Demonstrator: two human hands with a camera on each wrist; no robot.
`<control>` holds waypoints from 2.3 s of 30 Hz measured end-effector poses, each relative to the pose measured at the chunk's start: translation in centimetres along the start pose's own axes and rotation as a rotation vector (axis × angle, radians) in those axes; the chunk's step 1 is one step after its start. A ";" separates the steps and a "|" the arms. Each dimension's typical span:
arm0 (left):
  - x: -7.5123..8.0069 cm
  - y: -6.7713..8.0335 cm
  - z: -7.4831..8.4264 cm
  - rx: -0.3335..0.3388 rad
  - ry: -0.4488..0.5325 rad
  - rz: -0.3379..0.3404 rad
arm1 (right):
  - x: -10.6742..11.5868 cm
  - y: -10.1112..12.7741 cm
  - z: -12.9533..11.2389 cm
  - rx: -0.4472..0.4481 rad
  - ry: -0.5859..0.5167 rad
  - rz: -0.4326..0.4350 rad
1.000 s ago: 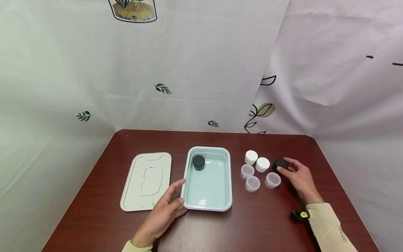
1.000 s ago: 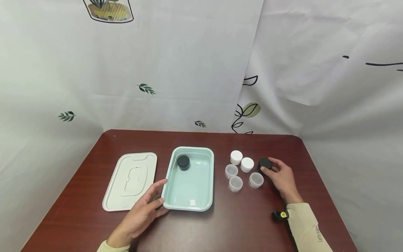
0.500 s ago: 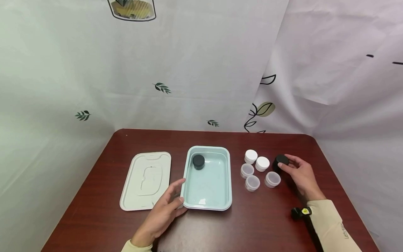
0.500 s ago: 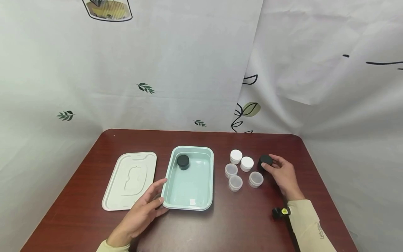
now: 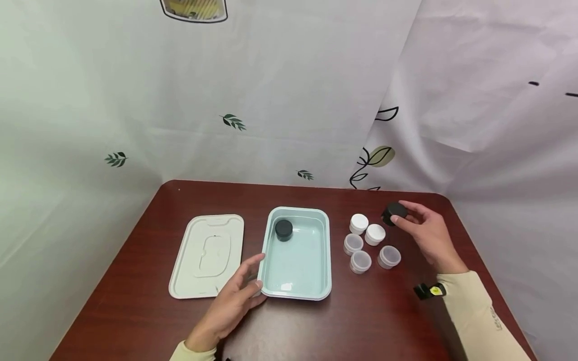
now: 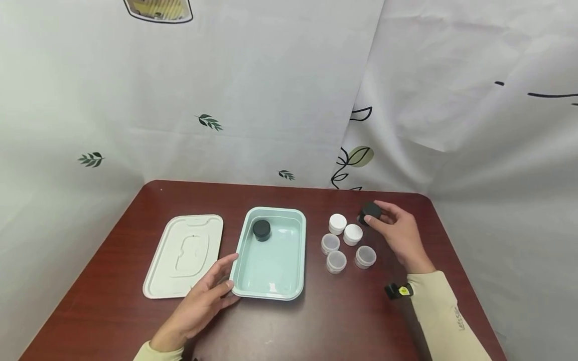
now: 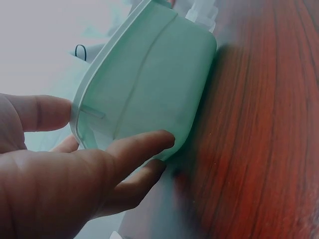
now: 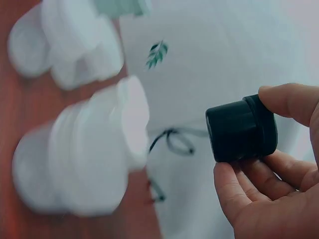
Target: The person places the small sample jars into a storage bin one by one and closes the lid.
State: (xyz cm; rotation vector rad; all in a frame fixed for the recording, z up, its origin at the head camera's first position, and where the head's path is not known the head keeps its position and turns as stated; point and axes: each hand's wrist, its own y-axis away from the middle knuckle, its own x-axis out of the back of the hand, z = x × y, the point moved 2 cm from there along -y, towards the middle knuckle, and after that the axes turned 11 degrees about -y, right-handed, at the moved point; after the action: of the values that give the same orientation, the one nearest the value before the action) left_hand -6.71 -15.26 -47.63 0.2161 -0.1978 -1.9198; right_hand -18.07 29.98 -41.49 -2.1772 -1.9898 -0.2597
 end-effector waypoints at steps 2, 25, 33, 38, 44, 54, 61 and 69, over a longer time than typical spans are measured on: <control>0.0 -0.1 0.1 -0.001 -0.001 -0.001 | -1.0 -0.1 -1.1 0.019 -0.014 -0.020; -0.1 -0.2 0.0 0.006 0.005 -0.006 | -15.1 -0.8 -5.6 0.069 -0.081 -0.340; -0.1 -0.2 0.1 0.001 -0.003 0.003 | -18.1 -0.4 -4.3 0.079 -0.004 -0.363; 0.0 -0.1 0.1 0.003 -0.005 0.000 | -19.8 -0.1 -4.1 0.090 0.018 -0.381; 0.0 -0.1 0.1 0.005 -0.003 -0.012 | -22.0 0.9 -4.0 0.072 0.013 -0.432; -0.1 -0.1 0.0 -0.002 0.000 -0.019 | -24.3 2.1 -3.4 0.053 0.061 -0.435; 0.0 -0.1 0.1 -0.002 0.001 -0.033 | -25.2 2.4 -2.6 0.055 0.151 -0.431; 0.1 -0.1 -0.1 -0.019 0.006 -0.036 | -25.5 2.8 -2.7 0.066 0.181 -0.437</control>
State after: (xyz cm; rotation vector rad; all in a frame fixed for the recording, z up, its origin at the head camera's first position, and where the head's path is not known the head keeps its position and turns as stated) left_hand -6.83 -15.31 -47.76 0.2141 -0.1723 -1.9557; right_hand -17.60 4.50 -45.30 -1.5939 -2.3051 -0.4252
